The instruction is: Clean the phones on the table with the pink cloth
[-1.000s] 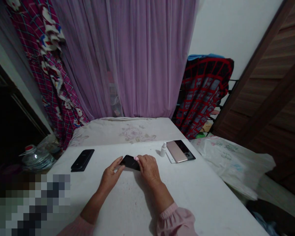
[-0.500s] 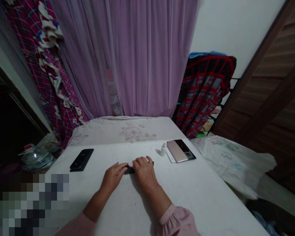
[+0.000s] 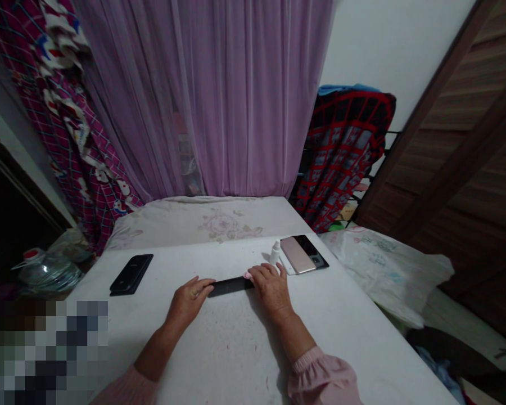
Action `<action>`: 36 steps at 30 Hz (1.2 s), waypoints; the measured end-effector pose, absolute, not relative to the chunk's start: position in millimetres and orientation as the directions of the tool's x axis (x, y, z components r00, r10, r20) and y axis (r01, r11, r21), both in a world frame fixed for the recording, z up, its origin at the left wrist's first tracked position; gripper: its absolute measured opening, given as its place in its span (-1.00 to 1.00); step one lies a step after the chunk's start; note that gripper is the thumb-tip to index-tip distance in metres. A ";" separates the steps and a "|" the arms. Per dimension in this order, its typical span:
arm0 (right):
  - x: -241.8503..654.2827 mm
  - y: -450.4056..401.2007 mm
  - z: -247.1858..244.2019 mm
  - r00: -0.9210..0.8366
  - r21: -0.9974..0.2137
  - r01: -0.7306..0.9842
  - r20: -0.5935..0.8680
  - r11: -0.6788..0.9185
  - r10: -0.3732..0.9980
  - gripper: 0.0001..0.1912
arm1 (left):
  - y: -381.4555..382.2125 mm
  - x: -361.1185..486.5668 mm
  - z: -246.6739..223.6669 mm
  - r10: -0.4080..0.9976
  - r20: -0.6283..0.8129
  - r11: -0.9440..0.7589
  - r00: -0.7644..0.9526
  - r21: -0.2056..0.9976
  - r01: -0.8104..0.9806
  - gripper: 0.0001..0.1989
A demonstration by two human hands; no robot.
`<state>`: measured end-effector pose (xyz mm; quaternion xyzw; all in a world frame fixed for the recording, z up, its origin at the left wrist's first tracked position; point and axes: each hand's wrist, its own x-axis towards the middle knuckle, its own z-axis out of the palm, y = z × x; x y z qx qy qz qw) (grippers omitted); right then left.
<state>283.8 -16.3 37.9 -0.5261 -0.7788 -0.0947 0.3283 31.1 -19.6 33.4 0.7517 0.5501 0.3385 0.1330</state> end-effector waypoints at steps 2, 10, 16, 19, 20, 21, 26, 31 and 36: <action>291.6 -15.7 34.9 -0.201 -0.203 0.890 0.628 0.408 0.752 -0.79 | -20.0 31.5 32.9 0.925 0.349 -0.339 0.149 0.584 0.738 -0.78; 228.3 -19.1 33.0 -0.268 -0.201 0.833 0.668 0.515 0.694 -0.82 | -23.0 36.2 42.9 0.906 0.377 -0.393 0.190 0.589 0.706 -0.77; 230.1 -18.0 28.8 -0.273 -0.221 0.824 0.651 0.521 0.708 -0.81 | -23.5 33.4 46.0 0.895 0.392 -0.422 0.215 0.581 0.696 -0.78; 257.3 -14.1 26.2 -0.197 -0.285 0.837 0.638 0.467 0.744 -0.74 | -21.8 32.9 43.9 0.908 0.371 -0.393 0.194 0.601 0.696 -0.79; 264.7 -12.8 25.1 -0.158 -0.323 0.834 0.637 0.447 0.754 -0.71 | -21.3 33.1 43.0 0.913 0.363 -0.382 0.185 0.608 0.696 -0.79; 270.1 -11.7 23.7 -0.115 -0.367 0.827 0.632 0.426 0.767 -0.68 | -20.8 33.3 42.0 0.918 0.355 -0.373 0.178 0.615 0.695 -0.79; 273.2 -10.3 6.4 0.134 -0.562 0.791 0.546 0.243 0.827 -0.56 | -19.4 34.1 36.5 0.935 0.324 -0.325 0.143 0.629 0.706 -0.79; 270.4 -14.0 -13.2 0.190 -0.523 0.849 0.441 0.079 0.877 -0.58 | -18.0 32.8 31.8 0.941 0.321 -0.301 0.110 0.636 0.711 -0.79; 280.0 -13.9 -12.4 0.087 -0.478 0.873 0.344 0.095 0.935 -0.62 | -15.7 32.7 32.3 0.944 0.309 -0.300 0.118 0.652 0.696 -0.79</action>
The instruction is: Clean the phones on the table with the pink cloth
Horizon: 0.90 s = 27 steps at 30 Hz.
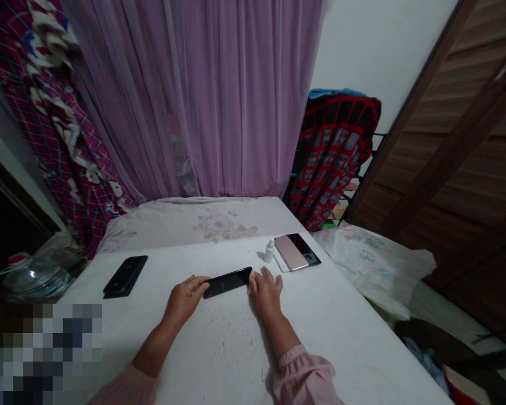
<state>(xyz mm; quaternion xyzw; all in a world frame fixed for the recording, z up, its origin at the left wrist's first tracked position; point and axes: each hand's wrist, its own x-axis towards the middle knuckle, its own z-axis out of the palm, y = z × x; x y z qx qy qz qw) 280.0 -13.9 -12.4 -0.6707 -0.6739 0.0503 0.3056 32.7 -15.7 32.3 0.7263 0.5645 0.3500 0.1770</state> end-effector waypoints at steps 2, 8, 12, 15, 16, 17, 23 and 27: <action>282.8 -13.8 -10.0 0.061 -0.490 0.866 0.310 0.104 0.949 -0.61 | -14.8 31.9 33.4 0.943 0.308 -0.308 0.128 0.658 0.687 -0.78; 280.4 -20.9 3.2 0.050 -0.546 0.804 0.457 0.236 0.888 -0.54 | -15.9 26.2 33.6 0.923 0.361 -0.345 0.131 0.628 0.698 -0.79; 283.4 -25.2 12.3 -0.009 -0.592 0.744 0.454 0.309 0.891 -0.50 | -22.2 25.2 28.2 0.846 0.495 -0.483 0.195 0.559 0.674 -0.80; 292.2 -26.5 13.0 -0.021 -0.596 0.739 0.447 0.315 0.894 -0.52 | -29.6 26.1 19.7 0.762 0.598 -0.593 0.248 0.490 0.640 -0.79; 295.9 -26.7 12.4 -0.032 -0.582 0.750 0.444 0.315 0.896 -0.52 | -31.9 26.5 16.6 0.744 0.615 -0.614 0.262 0.474 0.632 -0.78; 299.6 -26.9 11.5 -0.045 -0.561 0.765 0.440 0.315 0.897 -0.52 | -34.0 27.0 13.7 0.731 0.625 -0.629 0.274 0.461 0.626 -0.77; 313.5 -26.5 -0.6 0.073 -0.548 0.804 0.475 0.230 0.877 -0.53 | -38.1 30.8 3.6 0.660 0.644 -0.708 0.386 0.362 0.606 -0.74; 314.2 -24.9 -8.3 0.175 -0.635 0.753 0.444 0.171 0.879 -0.48 | -38.1 32.9 0.1 0.654 0.603 -0.726 0.457 0.330 0.603 -0.74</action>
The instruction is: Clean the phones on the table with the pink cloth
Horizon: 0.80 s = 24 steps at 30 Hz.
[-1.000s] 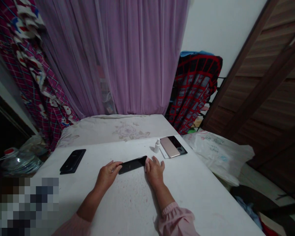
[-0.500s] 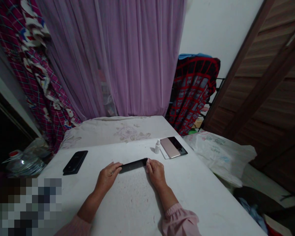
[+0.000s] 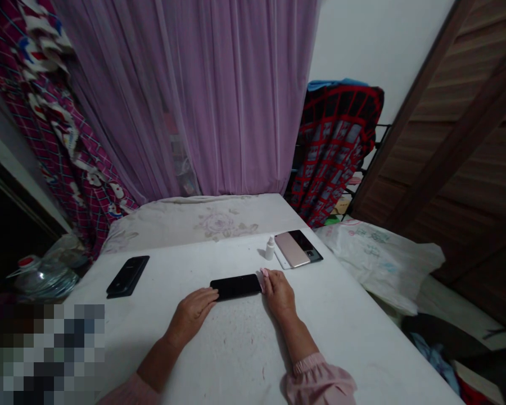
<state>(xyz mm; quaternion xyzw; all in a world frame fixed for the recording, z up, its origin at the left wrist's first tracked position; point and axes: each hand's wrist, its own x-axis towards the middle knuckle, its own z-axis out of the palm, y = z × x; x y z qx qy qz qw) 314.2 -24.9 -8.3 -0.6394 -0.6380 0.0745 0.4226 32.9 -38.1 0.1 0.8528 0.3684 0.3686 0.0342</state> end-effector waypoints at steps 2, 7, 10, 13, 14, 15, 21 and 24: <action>314.2 -24.8 -7.5 0.198 -0.675 0.722 0.411 0.151 0.890 -0.47 | -38.8 34.1 -1.4 0.663 0.570 -0.728 0.486 0.339 0.596 -0.76; 311.8 -28.8 4.6 0.276 -0.763 0.645 0.275 0.035 0.921 -0.46 | -38.4 39.1 -0.2 0.729 0.475 -0.675 0.493 0.377 0.634 -0.79; 309.5 -31.5 8.7 0.315 -0.788 0.615 0.264 0.016 0.912 -0.47 | -34.5 43.0 2.8 0.796 0.400 -0.595 0.454 0.383 0.707 -0.53; 310.6 -31.3 6.4 0.390 -0.824 0.567 0.262 -0.005 0.883 -0.49 | -29.1 46.0 7.0 0.821 0.326 -0.568 0.468 0.390 0.725 -0.45; 311.9 -30.6 4.8 0.423 -0.840 0.543 0.259 -0.014 0.868 -0.49 | -27.2 46.6 9.1 0.823 0.308 -0.567 0.478 0.391 0.724 -0.48; 313.4 -29.7 3.3 0.456 -0.855 0.518 0.253 -0.024 0.853 -0.48 | -25.4 47.1 11.8 0.821 0.294 -0.570 0.489 0.389 0.724 -0.51; 318.3 -27.0 -0.2 0.510 -0.905 0.425 0.202 -0.040 0.836 -0.47 | -16.1 50.6 43.2 0.834 0.169 -0.550 0.525 0.325 0.770 -0.76; 317.1 -28.4 0.7 0.497 -0.908 0.418 0.206 -0.025 0.843 -0.49 | -10.0 51.2 58.4 0.904 0.098 -0.425 0.416 0.315 0.849 -0.76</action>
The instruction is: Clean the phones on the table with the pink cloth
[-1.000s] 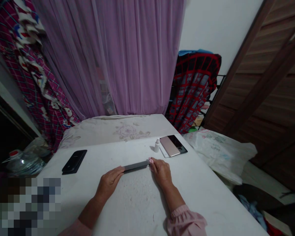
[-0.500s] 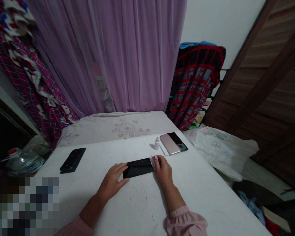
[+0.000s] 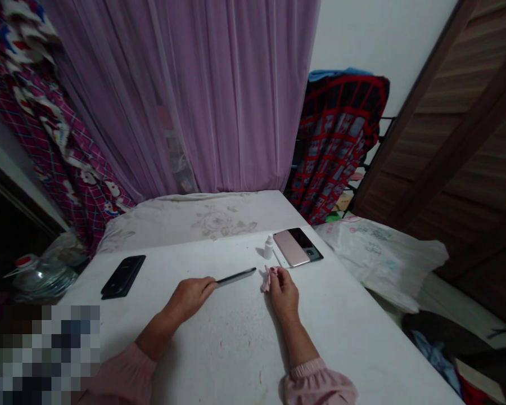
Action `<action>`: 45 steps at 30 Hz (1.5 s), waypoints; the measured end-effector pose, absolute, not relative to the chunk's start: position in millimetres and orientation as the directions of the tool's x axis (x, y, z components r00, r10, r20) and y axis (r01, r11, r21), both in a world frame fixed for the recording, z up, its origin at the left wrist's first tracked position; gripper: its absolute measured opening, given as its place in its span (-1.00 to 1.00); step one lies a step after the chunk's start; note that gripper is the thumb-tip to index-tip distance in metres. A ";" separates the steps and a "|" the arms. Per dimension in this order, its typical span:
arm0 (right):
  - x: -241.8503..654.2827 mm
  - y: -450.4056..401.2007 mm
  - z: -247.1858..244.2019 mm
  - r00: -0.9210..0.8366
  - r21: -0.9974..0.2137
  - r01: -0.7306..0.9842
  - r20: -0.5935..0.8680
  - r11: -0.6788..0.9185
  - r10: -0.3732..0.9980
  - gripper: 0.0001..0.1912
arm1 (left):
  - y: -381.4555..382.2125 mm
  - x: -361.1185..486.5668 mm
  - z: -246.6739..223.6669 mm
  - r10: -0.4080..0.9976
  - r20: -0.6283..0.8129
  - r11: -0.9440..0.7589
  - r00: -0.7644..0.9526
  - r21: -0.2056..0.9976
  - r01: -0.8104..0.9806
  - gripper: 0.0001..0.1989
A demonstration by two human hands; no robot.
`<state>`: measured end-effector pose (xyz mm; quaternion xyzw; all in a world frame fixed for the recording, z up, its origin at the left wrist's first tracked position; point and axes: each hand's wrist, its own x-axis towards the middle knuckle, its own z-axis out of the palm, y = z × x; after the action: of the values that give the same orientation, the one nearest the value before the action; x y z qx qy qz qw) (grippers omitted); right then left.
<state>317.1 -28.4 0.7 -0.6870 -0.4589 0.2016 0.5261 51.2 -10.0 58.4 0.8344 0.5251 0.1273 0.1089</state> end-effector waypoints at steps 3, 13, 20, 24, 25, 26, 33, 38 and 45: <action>316.4 -29.6 0.3 0.486 -0.901 0.434 0.220 -0.015 0.846 -0.50 | -4.3 47.9 62.6 0.944 0.111 -0.331 0.312 0.312 0.891 -0.69; 317.7 -27.2 -6.7 0.413 -0.883 0.467 0.272 0.054 0.869 -0.46 | -8.3 37.4 43.7 0.969 0.153 -0.234 0.195 0.304 0.924 -0.77; 299.3 -27.4 4.5 0.326 -0.803 0.588 0.342 0.095 0.881 -0.45 | -33.6 64.1 32.5 0.977 0.150 -0.188 0.150 0.283 0.940 -0.32; 282.3 -9.9 15.7 0.241 -0.725 0.673 0.400 0.145 0.884 -0.53 | -37.9 67.0 23.4 0.960 0.183 -0.261 0.210 0.328 0.908 -0.37; 278.0 -3.7 16.6 0.193 -0.691 0.695 0.442 0.196 0.876 -0.56 | -37.3 65.6 21.0 0.952 0.190 -0.294 0.241 0.344 0.891 -0.37; 273.9 2.3 16.3 0.141 -0.652 0.717 0.482 0.246 0.865 -0.59 | -36.5 63.7 18.7 0.943 0.193 -0.326 0.272 0.358 0.875 -0.36; 264.3 18.3 -6.2 -0.062 -0.462 0.828 0.485 0.316 0.872 -0.69 | -35.8 55.5 5.6 0.934 0.257 -0.334 0.250 0.369 0.867 -0.33; 263.3 12.8 -6.9 -0.029 -0.454 0.850 0.466 0.267 0.884 -0.69 | -36.3 55.0 -0.5 0.927 0.310 -0.327 0.214 0.380 0.865 -0.41; 233.9 6.5 -2.0 -0.173 -0.445 0.804 0.461 0.395 0.871 -0.71 | -33.8 54.8 -7.9 0.912 0.334 -0.347 0.238 0.320 0.882 -0.43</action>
<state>233.9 6.5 -2.0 -0.5479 -0.7641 0.0495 0.3369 54.8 -33.8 -7.9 0.7861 0.5706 0.2357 0.0323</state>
